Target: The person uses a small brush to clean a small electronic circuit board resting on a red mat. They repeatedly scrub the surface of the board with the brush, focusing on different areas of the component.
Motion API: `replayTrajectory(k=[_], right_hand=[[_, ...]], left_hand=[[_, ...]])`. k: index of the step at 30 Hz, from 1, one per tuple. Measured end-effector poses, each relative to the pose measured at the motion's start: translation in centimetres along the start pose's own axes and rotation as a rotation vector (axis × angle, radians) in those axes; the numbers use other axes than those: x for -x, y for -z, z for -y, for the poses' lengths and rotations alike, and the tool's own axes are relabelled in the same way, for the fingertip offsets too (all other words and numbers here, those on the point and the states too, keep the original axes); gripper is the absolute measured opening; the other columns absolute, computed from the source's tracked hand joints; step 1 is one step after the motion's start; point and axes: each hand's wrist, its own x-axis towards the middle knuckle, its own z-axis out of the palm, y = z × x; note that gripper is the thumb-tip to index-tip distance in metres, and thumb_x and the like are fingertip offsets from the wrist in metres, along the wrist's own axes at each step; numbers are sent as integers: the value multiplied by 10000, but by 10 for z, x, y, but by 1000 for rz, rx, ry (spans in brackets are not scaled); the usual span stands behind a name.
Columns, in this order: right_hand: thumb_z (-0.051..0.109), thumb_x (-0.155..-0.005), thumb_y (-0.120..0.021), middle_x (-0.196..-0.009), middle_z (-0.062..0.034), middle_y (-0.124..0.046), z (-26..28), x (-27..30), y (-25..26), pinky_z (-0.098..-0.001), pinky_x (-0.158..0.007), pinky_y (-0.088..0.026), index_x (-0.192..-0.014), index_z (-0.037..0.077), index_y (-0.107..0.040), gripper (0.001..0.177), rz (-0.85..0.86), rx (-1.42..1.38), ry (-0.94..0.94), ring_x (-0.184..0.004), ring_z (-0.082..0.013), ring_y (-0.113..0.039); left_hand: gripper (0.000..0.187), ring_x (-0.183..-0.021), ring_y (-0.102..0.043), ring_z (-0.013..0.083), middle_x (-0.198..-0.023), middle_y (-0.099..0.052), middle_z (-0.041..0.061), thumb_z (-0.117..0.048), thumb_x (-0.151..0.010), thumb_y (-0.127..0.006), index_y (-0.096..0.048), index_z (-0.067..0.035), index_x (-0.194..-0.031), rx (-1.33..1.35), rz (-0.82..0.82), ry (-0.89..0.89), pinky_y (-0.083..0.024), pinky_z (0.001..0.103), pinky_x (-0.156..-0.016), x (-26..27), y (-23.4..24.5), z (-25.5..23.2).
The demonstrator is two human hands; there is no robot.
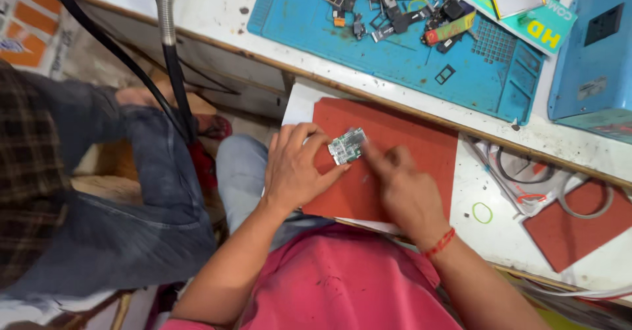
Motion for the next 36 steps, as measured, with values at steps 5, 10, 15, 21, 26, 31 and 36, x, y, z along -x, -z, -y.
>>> replayTrajectory(k=[5,10,15,21,26,31,36], right_hand=[[14,-857,-478,-1085,-123,-610,-2,-8,6,-470,-591,-580,-1510,277,-495,704,54,37,-33,-678,-354,-683],[12,-830,-486,-1098,-137,-612,3,-2,3,-488,-623,-584,-1480,292,-520,708,99,-3,70,-669,-360,-686],[42,-875,-494,-1075,-123,-619,-4,-5,3,-482,-612,-573,-1485,249,-521,645,57,-1,-33,-693,-366,-670],[66,-918,-480,-1032,-130,-603,-2,-7,4,-471,-560,-574,-1497,278,-504,618,65,28,-159,-632,-353,-662],[52,-884,-488,-1085,-125,-626,3,2,-1,-483,-583,-576,-1434,287,-559,603,40,-42,39,-626,-363,-676],[38,-860,-497,-1068,-139,-620,1,-3,4,-482,-591,-570,-1452,254,-559,634,42,-3,53,-667,-366,-675],[48,-919,-487,-1054,-130,-613,-2,-3,8,-470,-612,-574,-1500,265,-525,621,125,16,-136,-683,-362,-672]], left_hand=[[456,-1076,-556,287,-1121,-627,37,-378,-705,-894,-718,-102,-1023,-12,14,-25,-425,442,-903,-9,3,-4],[512,-1099,-556,298,-1149,-623,65,-365,-717,-886,-724,-73,-1105,-30,-39,-81,-424,449,-930,-8,3,-3],[442,-1098,-565,284,-1127,-638,44,-356,-727,-900,-735,-85,-1035,19,-39,-85,-427,444,-925,-3,2,-1],[398,-1084,-568,267,-1125,-641,35,-304,-727,-888,-752,-72,-1021,50,-11,-84,-430,435,-907,-3,4,1],[389,-1088,-562,273,-1138,-640,39,-279,-726,-872,-750,-64,-1027,6,-24,-101,-435,431,-923,-3,5,-2],[397,-1091,-564,268,-1139,-642,32,-284,-726,-874,-754,-71,-1038,20,-27,-87,-435,429,-919,-2,5,0],[393,-1103,-567,265,-1141,-642,32,-287,-734,-879,-751,-73,-1037,19,-25,-79,-436,430,-932,0,1,0]])
